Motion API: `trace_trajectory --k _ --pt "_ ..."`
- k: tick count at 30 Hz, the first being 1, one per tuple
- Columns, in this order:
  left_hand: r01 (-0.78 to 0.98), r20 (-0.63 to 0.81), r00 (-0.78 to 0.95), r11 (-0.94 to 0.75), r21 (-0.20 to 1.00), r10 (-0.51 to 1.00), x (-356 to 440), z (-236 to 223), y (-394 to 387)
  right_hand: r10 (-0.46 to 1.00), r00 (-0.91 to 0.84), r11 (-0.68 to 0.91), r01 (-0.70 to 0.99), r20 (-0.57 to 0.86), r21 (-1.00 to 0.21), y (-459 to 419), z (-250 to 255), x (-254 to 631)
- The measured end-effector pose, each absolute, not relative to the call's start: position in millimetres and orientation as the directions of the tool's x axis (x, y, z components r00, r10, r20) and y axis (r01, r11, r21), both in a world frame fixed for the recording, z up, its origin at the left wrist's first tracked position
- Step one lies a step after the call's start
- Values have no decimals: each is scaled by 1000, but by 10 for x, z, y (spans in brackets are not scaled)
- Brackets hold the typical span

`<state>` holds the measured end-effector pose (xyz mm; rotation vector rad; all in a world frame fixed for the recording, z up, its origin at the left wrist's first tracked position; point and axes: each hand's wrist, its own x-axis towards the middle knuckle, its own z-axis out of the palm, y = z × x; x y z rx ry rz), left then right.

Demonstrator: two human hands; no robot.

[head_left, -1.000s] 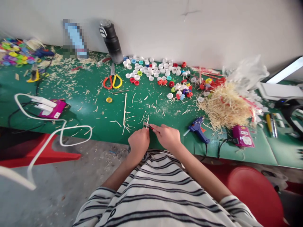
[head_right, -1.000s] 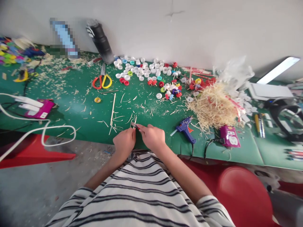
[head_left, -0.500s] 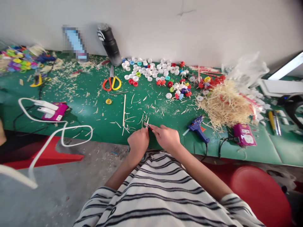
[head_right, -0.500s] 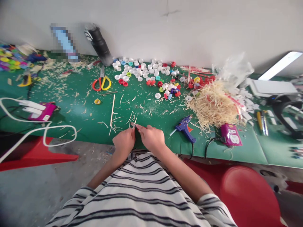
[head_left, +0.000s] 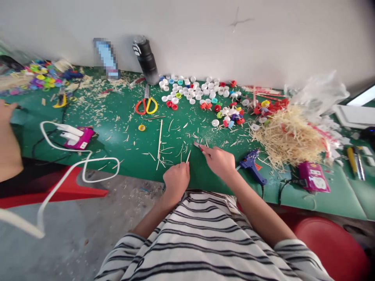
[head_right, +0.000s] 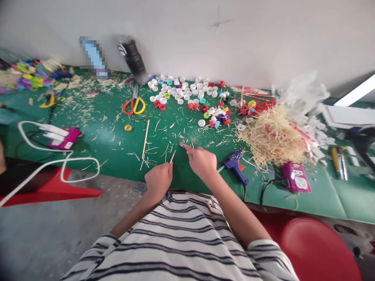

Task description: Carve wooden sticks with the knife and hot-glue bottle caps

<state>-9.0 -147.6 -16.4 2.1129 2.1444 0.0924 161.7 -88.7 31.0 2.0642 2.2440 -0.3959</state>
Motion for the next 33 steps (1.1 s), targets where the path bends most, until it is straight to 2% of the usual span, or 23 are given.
trace_trajectory --k 5,9,19,33 --pt "989 -45 -24 30 145 999 -97 -180 -1481 947 -171 100 961 -272 -258 -1223 369 1613" --pt "987 -63 -15 25 160 998 -108 -163 -1485 935 -209 125 951 -287 -284 -1383 347 1563" --pt "985 -136 -37 59 163 990 -108 -129 -1447 948 -177 143 979 -265 -143 -1282 291 1365" --pt "985 -121 -83 99 138 989 -82 -153 -1432 950 -213 189 974 -228 -126 -1304 256 1301"
